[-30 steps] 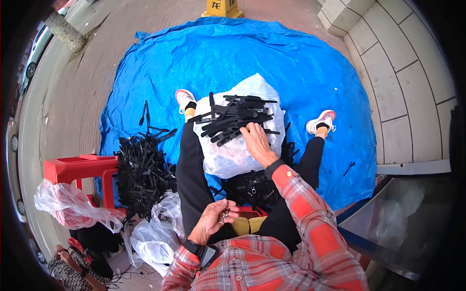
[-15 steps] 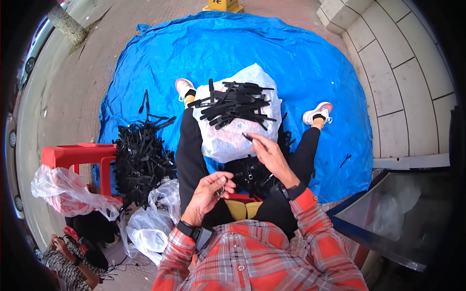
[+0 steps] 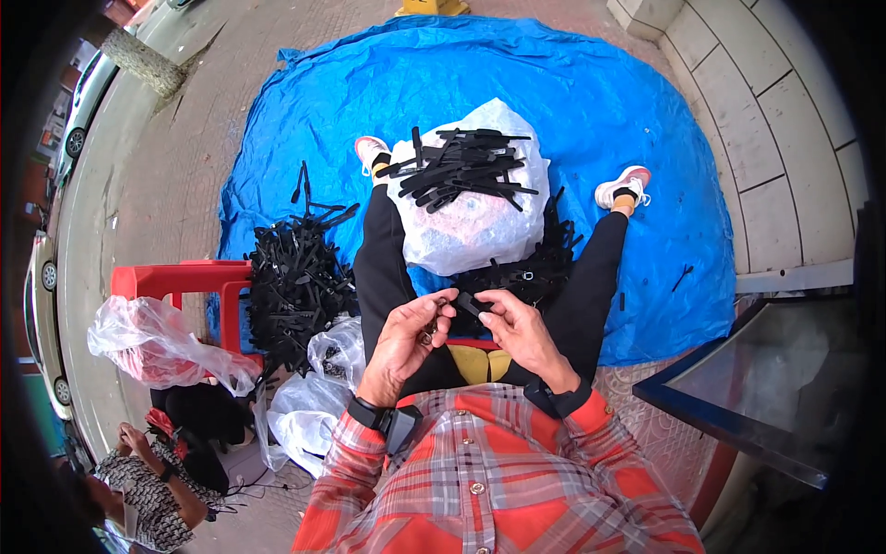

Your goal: Manually assembling plastic buckles and components onto nylon straps.

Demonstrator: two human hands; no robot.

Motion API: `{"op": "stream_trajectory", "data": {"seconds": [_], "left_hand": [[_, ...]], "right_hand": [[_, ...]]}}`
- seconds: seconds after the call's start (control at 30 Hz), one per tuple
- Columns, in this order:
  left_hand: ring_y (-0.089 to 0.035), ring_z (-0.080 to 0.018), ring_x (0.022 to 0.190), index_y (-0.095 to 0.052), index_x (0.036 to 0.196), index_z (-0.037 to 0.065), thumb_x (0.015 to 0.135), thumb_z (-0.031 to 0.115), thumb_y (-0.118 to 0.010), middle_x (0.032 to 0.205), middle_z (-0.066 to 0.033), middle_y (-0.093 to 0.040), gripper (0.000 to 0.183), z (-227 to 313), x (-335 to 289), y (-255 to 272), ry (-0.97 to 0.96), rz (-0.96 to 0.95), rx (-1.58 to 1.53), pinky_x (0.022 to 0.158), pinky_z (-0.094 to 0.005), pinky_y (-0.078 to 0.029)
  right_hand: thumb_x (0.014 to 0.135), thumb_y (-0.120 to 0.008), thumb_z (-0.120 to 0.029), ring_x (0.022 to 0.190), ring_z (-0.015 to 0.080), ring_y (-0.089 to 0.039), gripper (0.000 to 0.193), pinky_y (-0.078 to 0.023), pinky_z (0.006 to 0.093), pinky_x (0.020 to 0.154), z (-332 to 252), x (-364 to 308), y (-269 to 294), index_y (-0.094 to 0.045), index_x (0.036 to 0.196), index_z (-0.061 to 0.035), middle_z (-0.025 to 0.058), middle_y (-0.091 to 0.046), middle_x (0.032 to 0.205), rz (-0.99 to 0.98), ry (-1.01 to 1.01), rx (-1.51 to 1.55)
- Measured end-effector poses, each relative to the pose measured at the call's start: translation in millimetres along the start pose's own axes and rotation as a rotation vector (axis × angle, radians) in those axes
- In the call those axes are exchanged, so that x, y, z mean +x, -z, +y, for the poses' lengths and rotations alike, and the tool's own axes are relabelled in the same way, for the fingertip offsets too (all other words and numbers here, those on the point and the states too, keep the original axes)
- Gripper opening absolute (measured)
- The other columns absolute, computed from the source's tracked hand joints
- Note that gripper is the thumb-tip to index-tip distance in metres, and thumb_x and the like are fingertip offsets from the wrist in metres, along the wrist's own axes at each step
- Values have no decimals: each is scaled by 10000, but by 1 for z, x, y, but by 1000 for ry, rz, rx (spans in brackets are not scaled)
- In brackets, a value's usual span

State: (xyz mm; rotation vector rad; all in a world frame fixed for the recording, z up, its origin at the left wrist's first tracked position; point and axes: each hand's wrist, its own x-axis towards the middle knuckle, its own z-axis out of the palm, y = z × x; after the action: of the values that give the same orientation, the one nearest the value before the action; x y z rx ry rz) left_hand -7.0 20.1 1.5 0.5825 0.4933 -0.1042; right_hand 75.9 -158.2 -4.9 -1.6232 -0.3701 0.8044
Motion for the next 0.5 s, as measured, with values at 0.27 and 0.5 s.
{"op": "stream_trajectory", "data": {"seconds": [0.27, 0.5], "left_hand": [[-600, -106, 652, -572, 1065, -14, 842, 56, -585, 832, -77, -628, 234, -5, -7, 10, -54, -8, 119, 513, -196, -474], [-594, -100, 623, -580, 1043, -21, 815, 39, -615, 791, -62, -623, 239, -1, -10, 16, -57, -46, 230, 500, -186, -465]], "right_hand": [[834, -574, -33, 547, 70, -497, 191, -406, 240, 471, -21, -13, -16, -558, 1023, -7, 51, -581, 733, -89, -67, 0], [853, -556, -30, 515, 48, -465, 188, -351, 186, 420, -20, -4, -7, -531, 1024, 43, 32, -540, 695, -284, -175, 287]]}}
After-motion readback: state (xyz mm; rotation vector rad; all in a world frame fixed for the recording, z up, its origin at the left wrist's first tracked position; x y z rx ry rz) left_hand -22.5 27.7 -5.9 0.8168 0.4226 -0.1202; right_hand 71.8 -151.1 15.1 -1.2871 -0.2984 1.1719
